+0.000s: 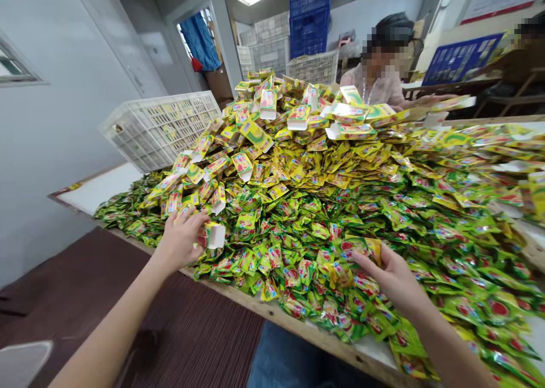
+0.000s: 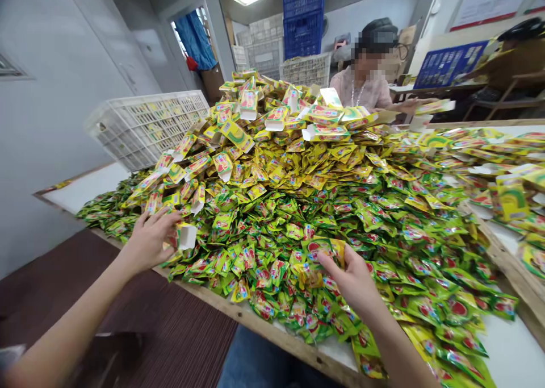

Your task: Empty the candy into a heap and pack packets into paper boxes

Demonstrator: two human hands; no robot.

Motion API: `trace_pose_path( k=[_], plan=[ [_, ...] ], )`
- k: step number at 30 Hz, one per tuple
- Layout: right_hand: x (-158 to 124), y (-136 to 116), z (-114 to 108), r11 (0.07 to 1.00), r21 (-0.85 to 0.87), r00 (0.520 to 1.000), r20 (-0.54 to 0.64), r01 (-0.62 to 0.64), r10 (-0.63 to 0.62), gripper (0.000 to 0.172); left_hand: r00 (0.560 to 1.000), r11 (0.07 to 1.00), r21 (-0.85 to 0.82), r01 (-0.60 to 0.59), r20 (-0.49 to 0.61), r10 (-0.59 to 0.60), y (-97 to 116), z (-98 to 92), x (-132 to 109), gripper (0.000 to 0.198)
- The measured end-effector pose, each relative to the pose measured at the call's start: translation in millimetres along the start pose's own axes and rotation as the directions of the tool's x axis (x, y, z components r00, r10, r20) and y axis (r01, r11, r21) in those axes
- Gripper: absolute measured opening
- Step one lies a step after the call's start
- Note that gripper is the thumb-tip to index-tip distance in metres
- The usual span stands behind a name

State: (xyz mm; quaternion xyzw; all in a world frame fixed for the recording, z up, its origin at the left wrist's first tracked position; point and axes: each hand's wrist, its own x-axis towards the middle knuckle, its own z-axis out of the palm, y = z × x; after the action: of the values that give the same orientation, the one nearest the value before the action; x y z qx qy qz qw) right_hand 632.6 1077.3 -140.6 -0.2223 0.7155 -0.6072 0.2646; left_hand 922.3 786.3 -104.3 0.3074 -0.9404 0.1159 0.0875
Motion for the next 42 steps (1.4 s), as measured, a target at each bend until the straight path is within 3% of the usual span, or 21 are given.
trace_pose_path(
  k=[4, 8, 10, 13, 16, 19, 22, 25, 27, 29, 30, 31, 33, 35, 37, 39, 42],
  plan=[
    [-13, -8, 5, 0.977, 0.051, 0.966, -0.173, 0.206, -0.194, 0.046, 0.987, 0.933, -0.331, -0.14, -0.124, 0.104, 82, -4.9, -7, 0.054],
    [-42, -19, 20, 0.9, 0.006, 0.875, -0.235, 0.436, -0.422, 0.034, 0.949, 0.834, -0.481, -0.27, -0.279, 0.147, 165, 6.6, -11, 0.053],
    [-53, -21, 24, 0.846, -0.136, 0.827, -0.178, 0.516, -0.534, 0.027, 0.923, 0.786, -0.541, -0.301, -0.373, 0.096, 192, 10.8, -11, 0.051],
    [-60, -26, 17, 0.74, -0.357, 0.8, 0.037, 0.57, -0.599, 0.015, 0.884, 0.746, -0.586, -0.316, -0.467, 0.007, 217, 13.1, -10, 0.047],
    [-60, -36, 1, 0.716, -0.47, 0.85, 0.177, 0.516, -0.496, 0.009, 0.855, 0.729, -0.574, -0.373, -0.518, 0.029, 230, 14.8, -10, 0.044],
    [-55, -42, -9, 0.79, -0.449, 0.909, 0.228, 0.417, -0.349, 0.021, 0.825, 0.724, -0.541, -0.428, -0.561, 0.069, 239, 18.2, -15, 0.041],
    [-49, -38, -7, 0.939, -0.232, 0.953, 0.228, 0.255, -0.202, 0.02, 0.864, 0.647, -0.643, -0.409, -0.501, 0.048, 246, 21.5, -22, 0.046],
    [-46, -28, 3, 0.971, -0.116, 0.975, 0.1, 0.209, -0.197, 0.036, 0.918, 0.558, -0.764, -0.323, -0.396, -0.01, 252, 22.2, -27, 0.051],
    [-46, -23, 10, 0.914, -0.239, 0.932, -0.074, 0.329, -0.355, 0.034, 0.94, 0.529, -0.813, -0.244, -0.332, -0.076, 254, 20.8, -29, 0.052],
    [-47, -19, 15, 0.796, -0.411, 0.818, -0.178, 0.443, -0.547, 0.026, 0.95, 0.514, -0.838, -0.185, -0.286, -0.125, 254, 18.6, -29, 0.052],
    [-48, -18, 15, 0.739, -0.474, 0.775, -0.169, 0.478, -0.609, 0.022, 0.951, 0.513, -0.841, -0.172, -0.277, -0.137, 254, 17.5, -29, 0.052],
    [-48, -18, 15, 0.7, -0.51, 0.761, -0.126, 0.5, -0.636, 0.02, 0.948, 0.518, -0.838, -0.171, -0.282, -0.144, 253, 16.5, -29, 0.051],
    [-51, -20, 13, 0.678, -0.523, 0.805, 0.025, 0.517, -0.593, 0.019, 0.935, 0.545, -0.817, -0.19, -0.32, -0.155, 250, 15.0, -27, 0.047],
    [-54, -24, 11, 0.701, -0.504, 0.858, 0.2, 0.504, -0.473, 0.019, 0.919, 0.575, -0.788, -0.221, -0.365, -0.147, 248, 14.6, -26, 0.045],
    [-58, -28, 12, 0.728, -0.493, 0.876, 0.338, 0.477, -0.345, 0.015, 0.911, 0.597, -0.759, -0.261, -0.398, -0.108, 246, 14.7, -24, 0.045],
    [-59, -31, 15, 0.75, -0.505, 0.888, 0.392, 0.426, -0.241, 0.014, 0.911, 0.603, -0.743, -0.292, -0.408, -0.062, 245, 14.4, -22, 0.045],
    [-55, -30, 19, 0.842, -0.443, 0.934, 0.307, 0.309, -0.181, 0.016, 0.926, 0.546, -0.791, -0.275, -0.37, -0.071, 243, 11.5, -19, 0.046]
  ],
)
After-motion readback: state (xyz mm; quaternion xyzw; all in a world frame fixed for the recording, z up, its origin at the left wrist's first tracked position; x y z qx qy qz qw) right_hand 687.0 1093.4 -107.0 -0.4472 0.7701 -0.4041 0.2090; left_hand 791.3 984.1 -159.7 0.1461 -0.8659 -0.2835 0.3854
